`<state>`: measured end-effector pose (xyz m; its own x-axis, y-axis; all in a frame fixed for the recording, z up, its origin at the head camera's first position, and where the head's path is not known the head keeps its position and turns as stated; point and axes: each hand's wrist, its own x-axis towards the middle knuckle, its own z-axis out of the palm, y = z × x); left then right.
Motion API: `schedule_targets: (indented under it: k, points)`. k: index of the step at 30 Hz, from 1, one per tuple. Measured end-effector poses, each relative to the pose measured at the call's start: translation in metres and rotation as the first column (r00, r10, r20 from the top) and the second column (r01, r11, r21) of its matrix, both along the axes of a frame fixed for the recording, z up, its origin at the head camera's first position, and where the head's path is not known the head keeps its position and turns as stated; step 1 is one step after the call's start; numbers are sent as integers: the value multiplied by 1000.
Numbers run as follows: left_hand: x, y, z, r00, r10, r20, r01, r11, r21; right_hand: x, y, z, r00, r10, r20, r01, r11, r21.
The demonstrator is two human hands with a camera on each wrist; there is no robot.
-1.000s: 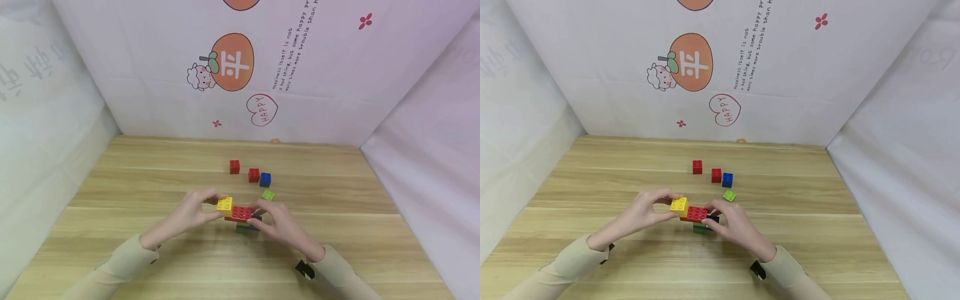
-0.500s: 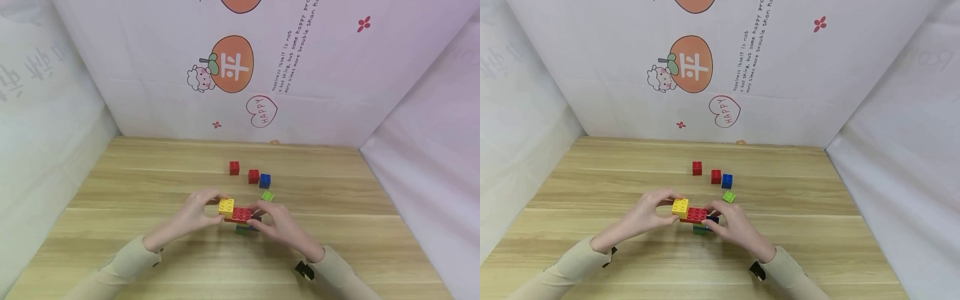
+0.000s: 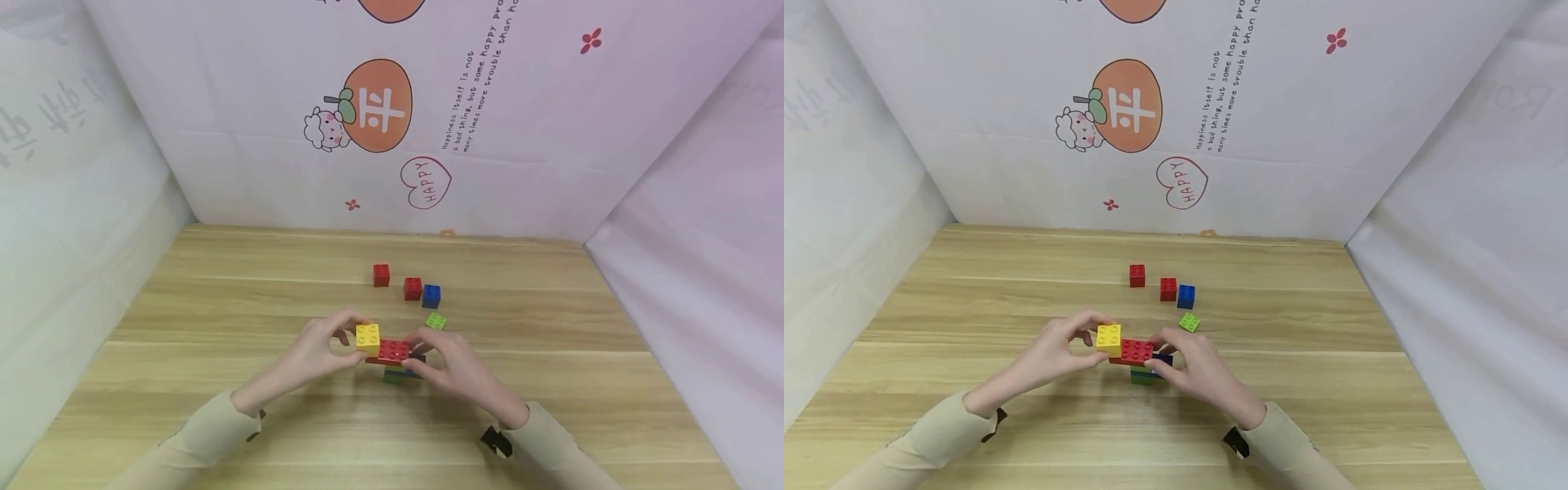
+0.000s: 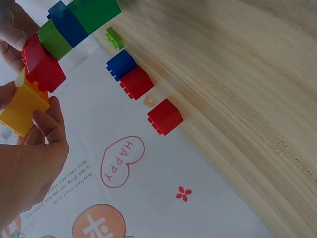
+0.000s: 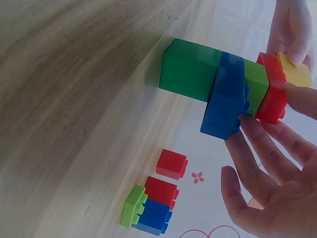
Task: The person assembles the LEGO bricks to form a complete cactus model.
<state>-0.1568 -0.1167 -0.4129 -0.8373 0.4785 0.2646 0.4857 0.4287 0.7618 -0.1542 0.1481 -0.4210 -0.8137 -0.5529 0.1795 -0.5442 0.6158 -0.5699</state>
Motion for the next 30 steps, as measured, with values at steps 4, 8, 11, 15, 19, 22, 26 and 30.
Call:
schedule_targets:
  k: [4, 8, 11, 15, 19, 22, 26, 30]
  points:
    - [0, -1, 0, 999, 1, 45, -1, 1000, 1, 0, 0, 0, 1000, -4, 8, 4, 1000, 3]
    - [0, -2, -1, 998, -5, 70, 4, 1000, 7, 0, 0, 0, 1000, 2, 2, -2, 1000, -1]
    - [0, -3, -2, 997, -15, 70, 13, 1000, 21, 0, -1, -1, 1000, 4, 9, -4, 1000, -6]
    - [-1, -5, -3, 997, -15, 70, 12, 999, 45, 0, -1, -1, 1000, 5, 21, -5, 1000, -10]
    - [-3, -5, -5, 998, -15, 68, 9, 996, 84, 0, -1, -2, 1000, 10, 22, -9, 1000, -17]
    - [-3, -5, -6, 998, -26, 64, 19, 993, 114, 0, -1, -2, 1000, 15, 15, -14, 1000, -20]
    - [-3, -5, -6, 997, -36, 61, 27, 990, 138, -1, -1, -3, 1000, 16, 2, -16, 1000, -17]
    - [-3, -3, -7, 998, -20, 52, 13, 992, 123, -1, -1, -3, 1000, 10, -1, -10, 1000, -15]
